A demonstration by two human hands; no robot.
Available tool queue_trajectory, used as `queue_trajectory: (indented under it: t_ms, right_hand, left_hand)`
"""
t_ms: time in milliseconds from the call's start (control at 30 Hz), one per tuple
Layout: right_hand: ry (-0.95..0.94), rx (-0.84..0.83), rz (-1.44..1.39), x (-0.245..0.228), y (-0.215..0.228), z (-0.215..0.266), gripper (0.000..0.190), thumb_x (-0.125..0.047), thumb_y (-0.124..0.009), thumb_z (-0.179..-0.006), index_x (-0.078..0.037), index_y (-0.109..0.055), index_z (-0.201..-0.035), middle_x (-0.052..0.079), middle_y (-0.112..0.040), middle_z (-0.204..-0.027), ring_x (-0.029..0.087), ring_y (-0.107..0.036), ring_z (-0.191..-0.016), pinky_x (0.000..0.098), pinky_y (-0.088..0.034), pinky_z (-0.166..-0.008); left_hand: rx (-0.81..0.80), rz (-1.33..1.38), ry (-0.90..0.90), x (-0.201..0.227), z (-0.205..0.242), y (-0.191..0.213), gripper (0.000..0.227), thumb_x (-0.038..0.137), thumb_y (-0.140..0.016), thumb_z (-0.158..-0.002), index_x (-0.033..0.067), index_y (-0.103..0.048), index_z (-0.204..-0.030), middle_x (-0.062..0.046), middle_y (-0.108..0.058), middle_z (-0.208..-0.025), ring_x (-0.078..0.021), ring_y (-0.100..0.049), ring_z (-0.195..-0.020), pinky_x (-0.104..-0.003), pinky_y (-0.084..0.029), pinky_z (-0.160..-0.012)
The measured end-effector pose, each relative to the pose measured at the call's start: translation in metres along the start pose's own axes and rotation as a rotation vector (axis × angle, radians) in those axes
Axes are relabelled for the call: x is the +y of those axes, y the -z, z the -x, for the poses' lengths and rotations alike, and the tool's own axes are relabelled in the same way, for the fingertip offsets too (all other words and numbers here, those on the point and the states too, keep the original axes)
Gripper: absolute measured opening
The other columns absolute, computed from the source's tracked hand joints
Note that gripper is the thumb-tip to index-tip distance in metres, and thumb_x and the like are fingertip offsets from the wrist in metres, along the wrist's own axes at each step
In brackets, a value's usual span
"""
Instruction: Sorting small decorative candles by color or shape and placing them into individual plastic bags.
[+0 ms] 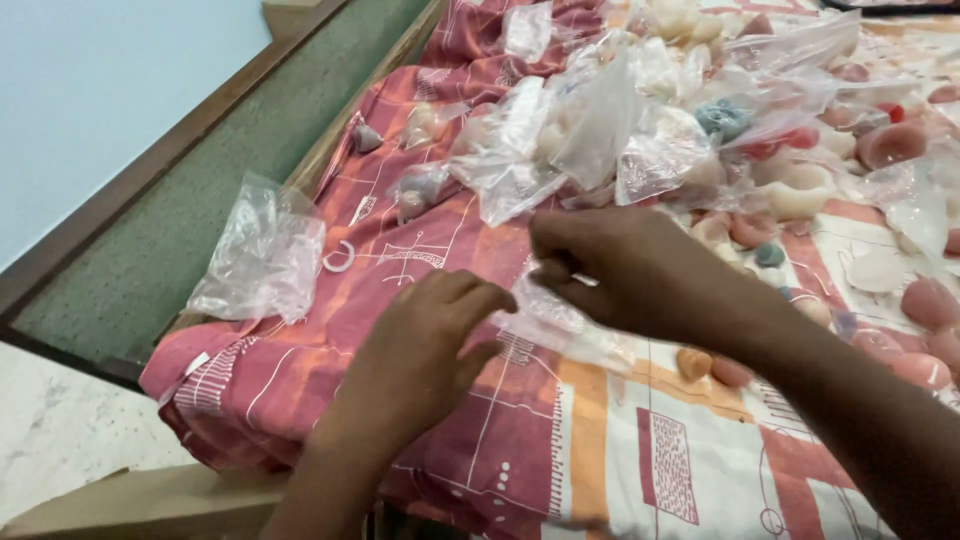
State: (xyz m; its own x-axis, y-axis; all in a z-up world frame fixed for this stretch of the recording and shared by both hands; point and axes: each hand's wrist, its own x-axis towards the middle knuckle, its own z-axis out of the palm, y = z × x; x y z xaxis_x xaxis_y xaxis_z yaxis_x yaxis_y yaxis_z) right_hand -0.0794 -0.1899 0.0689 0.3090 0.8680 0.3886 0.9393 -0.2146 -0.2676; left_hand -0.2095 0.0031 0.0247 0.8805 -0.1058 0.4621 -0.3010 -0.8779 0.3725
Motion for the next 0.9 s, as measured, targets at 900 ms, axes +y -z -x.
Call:
queue_trajectory:
  t_ms: [900]
  right_hand:
    - [-0.189, -0.101, -0.109, 0.105, 0.003, 0.038, 0.05, -0.027, -0.079, -0.083, -0.009, -0.066, -0.128, 0.014, -0.075, -0.113, 0.029, -0.073, -0.098, 0.0426, -0.06, -0.081]
  left_hand:
    - [-0.196, 0.03, 0.028, 0.003, -0.067, -0.041, 0.066, 0.01, -0.077, -0.081, 0.0155, -0.046, -0.14, -0.007, -0.062, -0.134, -0.0271, -0.068, -0.112, -0.041, -0.057, -0.09]
